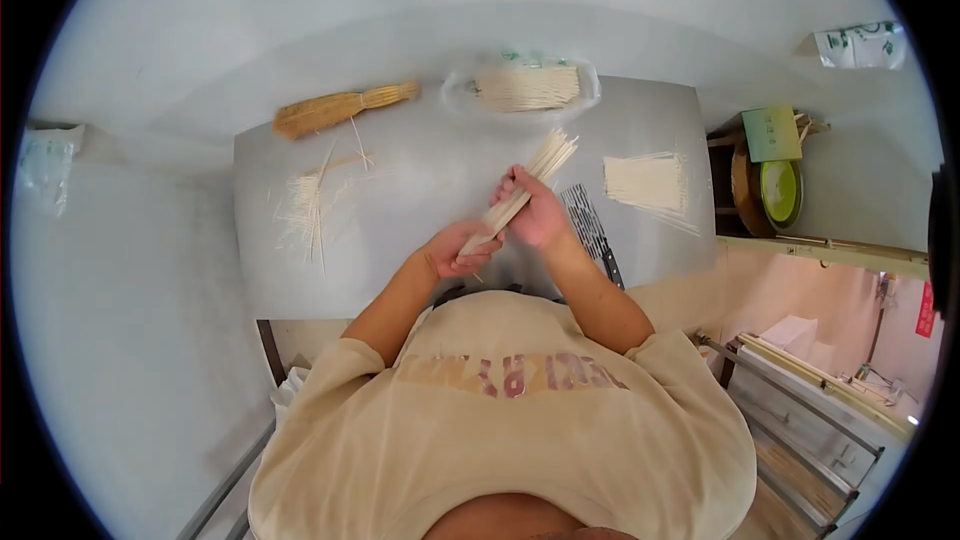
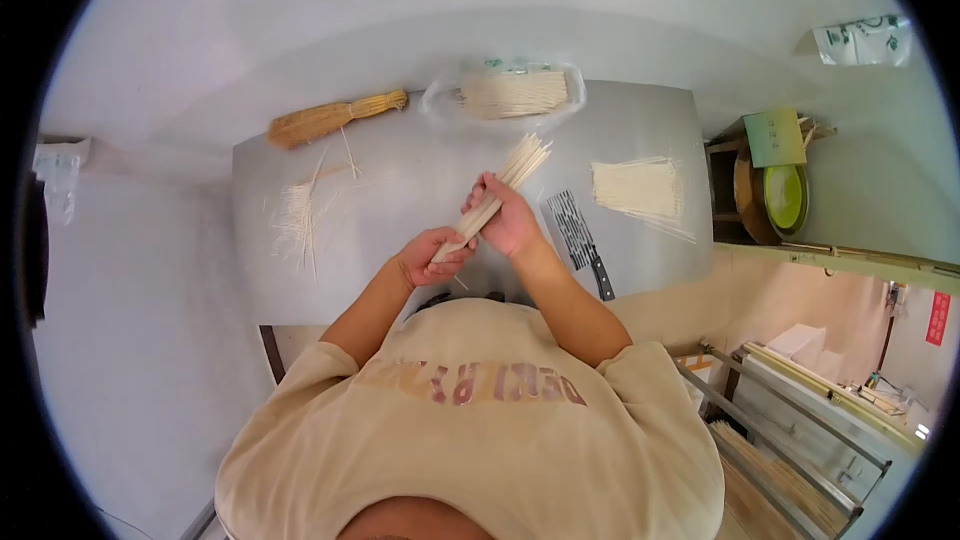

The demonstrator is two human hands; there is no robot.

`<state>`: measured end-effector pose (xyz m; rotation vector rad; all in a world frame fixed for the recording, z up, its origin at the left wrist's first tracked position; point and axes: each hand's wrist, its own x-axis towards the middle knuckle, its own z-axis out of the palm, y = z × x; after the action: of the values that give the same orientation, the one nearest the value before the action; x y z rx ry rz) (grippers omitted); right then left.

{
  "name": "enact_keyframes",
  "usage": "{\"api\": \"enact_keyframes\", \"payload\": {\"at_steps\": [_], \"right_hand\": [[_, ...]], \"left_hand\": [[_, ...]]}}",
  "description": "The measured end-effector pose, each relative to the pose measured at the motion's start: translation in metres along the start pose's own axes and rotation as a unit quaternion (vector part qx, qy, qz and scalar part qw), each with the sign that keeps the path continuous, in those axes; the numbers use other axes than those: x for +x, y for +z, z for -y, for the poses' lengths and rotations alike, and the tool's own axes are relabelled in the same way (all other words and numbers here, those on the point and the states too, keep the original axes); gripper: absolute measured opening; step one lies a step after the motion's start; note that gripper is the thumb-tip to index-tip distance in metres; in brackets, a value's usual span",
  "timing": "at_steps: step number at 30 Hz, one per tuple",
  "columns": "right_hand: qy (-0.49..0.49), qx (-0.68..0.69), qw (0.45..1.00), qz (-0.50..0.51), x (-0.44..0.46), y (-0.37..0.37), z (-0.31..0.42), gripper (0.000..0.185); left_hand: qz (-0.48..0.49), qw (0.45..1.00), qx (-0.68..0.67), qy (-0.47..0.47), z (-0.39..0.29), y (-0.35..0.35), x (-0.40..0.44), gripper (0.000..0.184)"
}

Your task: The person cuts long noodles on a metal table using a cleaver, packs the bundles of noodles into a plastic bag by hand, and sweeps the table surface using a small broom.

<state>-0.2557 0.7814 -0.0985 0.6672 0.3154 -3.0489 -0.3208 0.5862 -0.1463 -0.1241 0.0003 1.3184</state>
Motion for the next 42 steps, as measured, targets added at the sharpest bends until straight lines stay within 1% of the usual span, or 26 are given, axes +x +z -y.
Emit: {"api": "enact_keyframes", "payload": {"at_steps": [1, 2, 4, 5, 7, 8, 10, 11, 13, 15, 17, 21, 23, 24, 26, 28, 30, 31, 32, 33, 35, 37, 38, 39, 41, 42], "right_hand": [[0.018, 0.007, 1.0, 0.017, 0.002, 0.007, -0.003, 0.016], [0.012, -0.001, 1.0, -0.016, 0.004, 0.013, -0.002, 0.021], [-0.011, 0.013, 0.999, -0.033, 0.019, 0.009, 0.002, 0.024], [-0.034, 0.028, 0.998, -0.049, 0.028, 0.007, 0.005, 0.026], [-0.039, -0.003, 0.995, -0.09, 0.043, 0.007, -0.007, 0.027], [-0.046, -0.031, 0.99, -0.13, 0.051, 0.007, -0.013, 0.028], [-0.046, -0.029, 0.99, -0.132, 0.065, 0.019, -0.009, 0.029], [-0.045, -0.028, 0.99, -0.133, 0.071, 0.022, -0.005, 0.03], [-0.061, 0.026, 0.987, -0.149, 0.096, 0.022, 0.016, 0.03], [-0.076, 0.08, 0.98, -0.164, 0.133, 0.012, 0.045, 0.03], [-0.095, 0.124, 0.971, -0.183, 0.178, -0.025, 0.071, 0.031], [-0.148, 0.137, 0.966, -0.16, 0.236, -0.05, 0.111, 0.03], [-0.146, 0.126, 0.942, -0.276, 0.266, -0.065, 0.128, 0.03], [-0.154, 0.094, 0.949, -0.26, 0.286, -0.094, 0.131, 0.022], [-0.142, 0.069, 0.961, -0.226, 0.307, -0.124, 0.135, 0.019], [-0.128, 0.043, 0.972, -0.19, 0.296, -0.108, 0.137, 0.019], [-0.101, 0.059, 0.962, -0.248, 0.241, -0.047, 0.134, 0.009], [-0.104, 0.058, 0.961, -0.25, 0.22, -0.05, 0.125, 0.009], [-0.154, -0.039, 0.959, -0.236, 0.197, -0.051, 0.116, 0.016], [-0.202, -0.135, 0.945, -0.219, 0.173, -0.054, 0.104, 0.024], [-0.226, -0.248, 0.907, -0.256, 0.099, -0.024, 0.075, 0.038], [-0.183, -0.377, 0.86, -0.29, 0.042, -0.075, 0.06, 0.036], [-0.189, -0.521, 0.765, -0.327, 0.017, -0.132, 0.056, 0.041], [-0.187, -0.648, 0.647, -0.356, -0.011, -0.177, 0.052, 0.047], [-0.141, -0.789, 0.434, -0.412, -0.073, -0.193, 0.04, 0.056], [-0.142, -0.786, 0.436, -0.415, -0.093, -0.195, 0.032, 0.056]], "left_hand": [[0.051, 0.998, -0.024, -0.005, -0.002, 0.0, 0.0, 0.037], [0.053, 0.998, -0.023, -0.004, -0.005, 0.0, 0.001, 0.037], [-0.157, 0.979, 0.022, 0.129, -0.009, 0.019, 0.006, 0.036], [-0.154, 0.979, 0.021, 0.131, -0.014, 0.034, 0.012, 0.036], [-0.364, 0.882, -0.114, 0.276, -0.02, 0.078, 0.023, 0.038], [-0.365, 0.882, -0.116, 0.275, -0.025, 0.071, 0.023, 0.038], [-0.372, 0.85, -0.146, 0.344, -0.039, 0.04, 0.022, 0.036], [-0.373, 0.85, -0.147, 0.342, -0.044, 0.021, 0.02, 0.036], [-0.395, 0.829, -0.053, 0.391, -0.049, -0.017, 0.008, 0.03], [-0.368, 0.852, -0.063, 0.367, -0.053, -0.024, -0.011, 0.022], [-0.428, 0.829, -0.049, 0.356, -0.052, -0.015, -0.024, 0.018], [-0.455, 0.817, -0.045, 0.352, -0.047, -0.017, -0.048, 0.019], [-0.469, 0.81, -0.044, 0.35, -0.044, -0.014, -0.054, 0.019], [-0.484, 0.801, -0.045, 0.35, -0.045, -0.013, -0.055, 0.019], [-0.477, 0.806, -0.04, 0.349, -0.043, -0.014, -0.057, 0.019], [-0.47, 0.81, -0.036, 0.349, -0.042, -0.014, -0.059, 0.019], [-0.442, 0.823, -0.025, 0.355, -0.041, -0.015, -0.055, 0.019], [-0.44, 0.826, -0.026, 0.353, -0.04, -0.016, -0.053, 0.019], [-0.43, 0.833, -0.017, 0.348, -0.04, -0.016, -0.051, 0.019], [-0.42, 0.84, -0.008, 0.344, -0.04, -0.015, -0.049, 0.019], [-0.421, 0.844, 0.016, 0.334, -0.036, -0.014, -0.044, 0.018], [-0.423, 0.847, 0.043, 0.321, -0.03, -0.012, -0.038, 0.018], [-0.427, 0.85, 0.053, 0.303, -0.027, -0.012, -0.034, 0.018], [-0.432, 0.854, 0.063, 0.284, -0.024, -0.012, -0.03, 0.018], [-0.434, 0.859, 0.083, 0.257, -0.016, -0.011, -0.018, 0.017], [-0.439, 0.862, 0.099, 0.233, -0.011, -0.011, -0.011, 0.017]]}}
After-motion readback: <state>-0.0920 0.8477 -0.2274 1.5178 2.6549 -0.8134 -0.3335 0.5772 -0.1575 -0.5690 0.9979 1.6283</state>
